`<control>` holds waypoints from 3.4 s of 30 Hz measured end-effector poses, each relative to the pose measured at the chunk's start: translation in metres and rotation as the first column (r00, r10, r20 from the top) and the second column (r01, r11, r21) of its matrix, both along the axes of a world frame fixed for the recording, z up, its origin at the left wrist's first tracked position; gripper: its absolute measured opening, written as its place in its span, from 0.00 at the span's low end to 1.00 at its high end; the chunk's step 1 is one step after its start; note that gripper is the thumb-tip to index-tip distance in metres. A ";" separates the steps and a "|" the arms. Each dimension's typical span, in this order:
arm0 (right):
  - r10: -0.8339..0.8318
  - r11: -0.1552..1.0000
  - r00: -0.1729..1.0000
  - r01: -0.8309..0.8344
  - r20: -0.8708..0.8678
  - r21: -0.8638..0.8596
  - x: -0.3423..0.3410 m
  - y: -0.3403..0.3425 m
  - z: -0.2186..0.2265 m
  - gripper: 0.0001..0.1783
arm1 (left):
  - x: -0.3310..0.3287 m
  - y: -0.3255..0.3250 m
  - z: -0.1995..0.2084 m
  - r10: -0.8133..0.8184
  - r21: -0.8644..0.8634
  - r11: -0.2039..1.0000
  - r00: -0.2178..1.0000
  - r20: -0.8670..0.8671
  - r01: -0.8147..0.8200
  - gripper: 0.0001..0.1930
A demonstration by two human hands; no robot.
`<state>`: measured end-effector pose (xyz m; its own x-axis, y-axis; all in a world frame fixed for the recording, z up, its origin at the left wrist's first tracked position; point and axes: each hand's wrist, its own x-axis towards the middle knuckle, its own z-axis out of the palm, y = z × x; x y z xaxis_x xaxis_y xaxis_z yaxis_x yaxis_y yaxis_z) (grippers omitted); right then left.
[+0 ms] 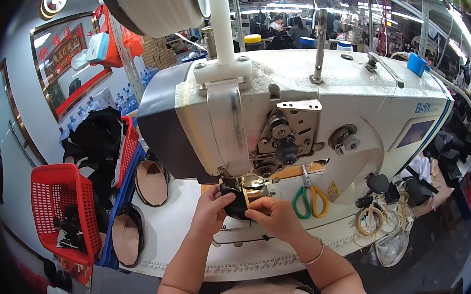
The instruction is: Stitching various components of a shoe together using an industrial sewing machine.
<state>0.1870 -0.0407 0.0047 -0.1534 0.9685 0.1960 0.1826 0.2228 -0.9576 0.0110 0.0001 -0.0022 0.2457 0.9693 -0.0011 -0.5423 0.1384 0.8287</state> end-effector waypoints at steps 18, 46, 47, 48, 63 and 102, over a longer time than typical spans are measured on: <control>-0.139 0.894 0.971 0.039 0.193 0.447 0.005 -0.004 -0.014 0.09 | 0.022 -0.044 -0.034 0.082 -0.016 0.997 0.988 0.134 -0.081 0.10; -0.313 0.851 0.945 0.235 0.095 0.470 -0.013 0.002 -0.008 0.15 | 0.014 -0.006 0.005 0.179 0.016 0.984 0.982 -0.063 -0.178 0.10; -0.310 0.853 0.947 0.236 0.088 0.466 -0.013 0.002 -0.008 0.15 | 0.014 -0.007 0.003 0.177 0.015 0.984 0.982 -0.063 -0.177 0.10; -0.308 0.852 0.948 0.238 0.078 0.465 -0.013 0.004 -0.008 0.15 | 0.015 -0.007 -0.001 0.190 0.057 0.981 0.979 -0.070 -0.186 0.12; -0.528 0.592 0.835 0.234 0.152 0.771 0.001 0.005 -0.003 0.13 | 0.021 -0.015 -0.003 0.266 0.170 0.953 0.960 -0.084 -0.250 0.21; 0.005 0.947 0.947 -0.108 0.323 0.303 0.047 0.030 0.010 0.10 | 0.032 -0.040 -0.011 0.079 0.079 0.994 0.996 -0.050 -0.075 0.16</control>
